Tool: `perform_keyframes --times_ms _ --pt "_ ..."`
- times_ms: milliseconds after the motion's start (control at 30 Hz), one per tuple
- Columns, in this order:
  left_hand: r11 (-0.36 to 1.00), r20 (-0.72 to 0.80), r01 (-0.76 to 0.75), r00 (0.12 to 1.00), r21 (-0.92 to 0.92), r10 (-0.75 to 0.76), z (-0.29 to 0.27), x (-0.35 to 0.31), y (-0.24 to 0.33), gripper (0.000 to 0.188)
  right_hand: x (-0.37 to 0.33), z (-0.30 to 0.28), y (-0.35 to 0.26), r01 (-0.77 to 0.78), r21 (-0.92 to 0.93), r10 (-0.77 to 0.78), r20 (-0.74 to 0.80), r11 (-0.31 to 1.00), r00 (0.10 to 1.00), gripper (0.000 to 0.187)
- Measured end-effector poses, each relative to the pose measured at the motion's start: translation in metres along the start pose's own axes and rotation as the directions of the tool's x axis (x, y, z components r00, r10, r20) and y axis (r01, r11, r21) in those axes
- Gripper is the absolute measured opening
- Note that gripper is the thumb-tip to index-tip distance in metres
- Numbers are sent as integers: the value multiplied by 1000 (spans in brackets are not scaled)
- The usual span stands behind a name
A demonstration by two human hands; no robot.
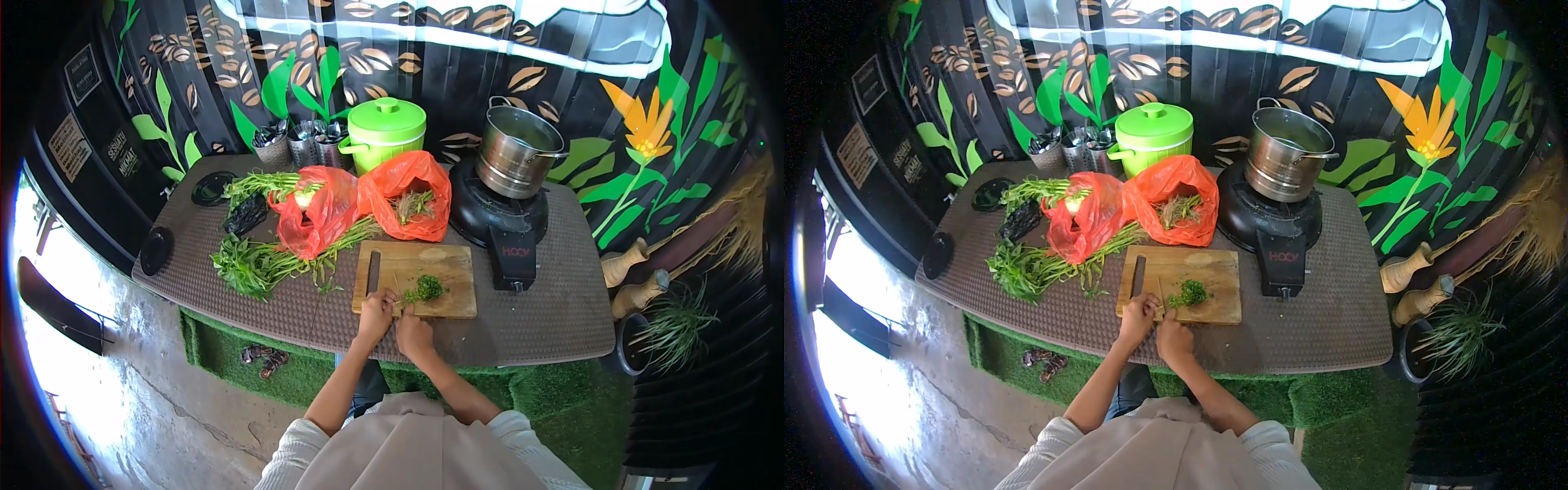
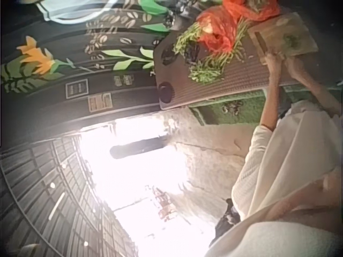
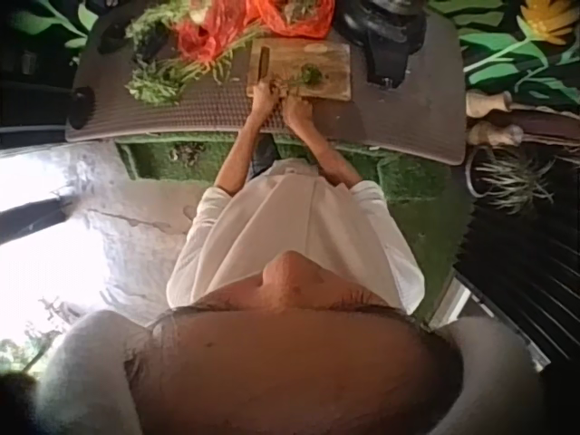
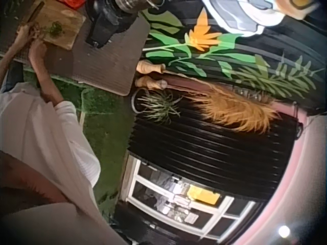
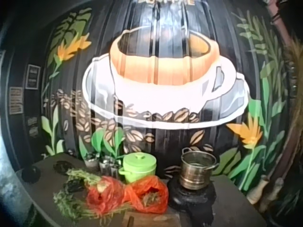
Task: The person chops green leafy vegetables on a wooden cutting board using a knife, places the chopped greens into a pot on a stove, and then removes individual leafy stems from a plastic bag to continue the chopping process.
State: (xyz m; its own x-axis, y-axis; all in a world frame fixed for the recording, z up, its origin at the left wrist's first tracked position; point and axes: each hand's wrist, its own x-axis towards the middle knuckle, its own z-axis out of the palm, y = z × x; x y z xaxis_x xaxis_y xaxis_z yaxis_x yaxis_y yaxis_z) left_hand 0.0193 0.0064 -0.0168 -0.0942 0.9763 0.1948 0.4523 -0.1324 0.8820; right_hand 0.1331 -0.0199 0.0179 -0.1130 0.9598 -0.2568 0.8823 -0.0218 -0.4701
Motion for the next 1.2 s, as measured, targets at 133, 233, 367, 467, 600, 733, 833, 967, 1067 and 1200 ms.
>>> perform_keyframes --times_ms 133,233,367,467,600,733,833,967,1067,1200 --pt "991 -27 -125 992 47 127 -4 -7 7 17 18 -7 4 18 11 -18 27 1000 999 30" --pt "972 -43 -210 976 100 215 -6 -11 3 17 4 -3 0 10 10 -11 26 1000 1000 31" --pt "966 -43 -235 970 111 241 -4 -12 6 18 5 6 4 -3 39 3 -7 999 1000 33" --pt "983 -31 -166 985 71 169 -4 -9 11 18 15 -1 10 44 49 -45 16 998 999 32" --pt "987 -25 -159 987 29 159 -6 -6 6 20 0 -4 -4 -21 40 18 90 999 996 30" --pt "993 -24 -115 993 3 115 -3 -4 12 22 5 -3 4 4 80 -9 59 997 998 30" --pt "996 -39 -82 996 34 83 -2 -5 11 23 13 -7 4 58 52 -63 88 997 994 30" --pt "985 -30 -139 989 106 143 -5 -10 1 29 -1 1 -8 -8 64 5 55 998 998 31" --pt "982 -11 -172 985 77 174 -6 -12 18 31 14 -3 6 -10 70 4 78 998 997 33" --pt "986 16 -144 990 87 143 -11 -18 19 38 10 3 5 15 33 -18 82 999 996 34"
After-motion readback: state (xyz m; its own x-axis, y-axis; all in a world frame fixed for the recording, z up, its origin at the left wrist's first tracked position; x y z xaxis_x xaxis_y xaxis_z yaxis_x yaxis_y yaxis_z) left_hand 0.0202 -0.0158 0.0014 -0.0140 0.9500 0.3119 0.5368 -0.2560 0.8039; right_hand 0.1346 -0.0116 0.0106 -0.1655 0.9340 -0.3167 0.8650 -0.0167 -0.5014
